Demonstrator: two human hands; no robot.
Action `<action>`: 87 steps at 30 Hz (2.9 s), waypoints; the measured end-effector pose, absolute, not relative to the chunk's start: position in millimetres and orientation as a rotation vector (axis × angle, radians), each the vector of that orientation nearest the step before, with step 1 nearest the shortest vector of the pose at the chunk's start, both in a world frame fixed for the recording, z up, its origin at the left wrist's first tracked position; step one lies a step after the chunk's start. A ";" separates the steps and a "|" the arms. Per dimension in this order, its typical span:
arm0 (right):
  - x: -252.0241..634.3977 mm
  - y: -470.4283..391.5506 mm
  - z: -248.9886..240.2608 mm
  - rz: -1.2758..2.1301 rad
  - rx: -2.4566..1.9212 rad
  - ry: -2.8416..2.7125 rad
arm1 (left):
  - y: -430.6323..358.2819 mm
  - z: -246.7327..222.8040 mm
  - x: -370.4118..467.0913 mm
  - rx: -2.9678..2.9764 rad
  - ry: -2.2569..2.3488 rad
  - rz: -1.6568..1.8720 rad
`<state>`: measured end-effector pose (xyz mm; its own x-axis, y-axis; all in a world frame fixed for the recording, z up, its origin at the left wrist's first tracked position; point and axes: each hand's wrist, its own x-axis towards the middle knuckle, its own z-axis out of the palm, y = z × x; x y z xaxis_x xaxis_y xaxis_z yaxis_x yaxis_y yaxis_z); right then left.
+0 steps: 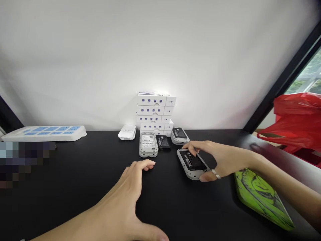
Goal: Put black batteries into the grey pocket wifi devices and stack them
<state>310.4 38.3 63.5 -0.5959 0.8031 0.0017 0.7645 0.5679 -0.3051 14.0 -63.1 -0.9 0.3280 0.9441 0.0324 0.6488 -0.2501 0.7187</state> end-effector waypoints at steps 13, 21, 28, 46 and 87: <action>319.1 51.4 57.8 0.381 -1.326 -2.688 | -7.3 27.6 3.1 2.242 1.479 0.729; 315.4 53.2 62.5 0.372 -1.156 -2.655 | 48.0 38.9 -5.8 2.300 1.406 0.549; 313.8 53.6 64.3 0.479 -1.078 -2.603 | 46.7 40.9 -4.5 2.377 1.407 0.371; 253.3 87.7 47.1 0.217 -1.025 -2.799 | -67.7 22.3 22.5 2.260 1.367 0.427; 228.4 -10.4 37.0 0.790 -1.108 -2.539 | -62.6 0.7 13.9 1.860 1.281 0.681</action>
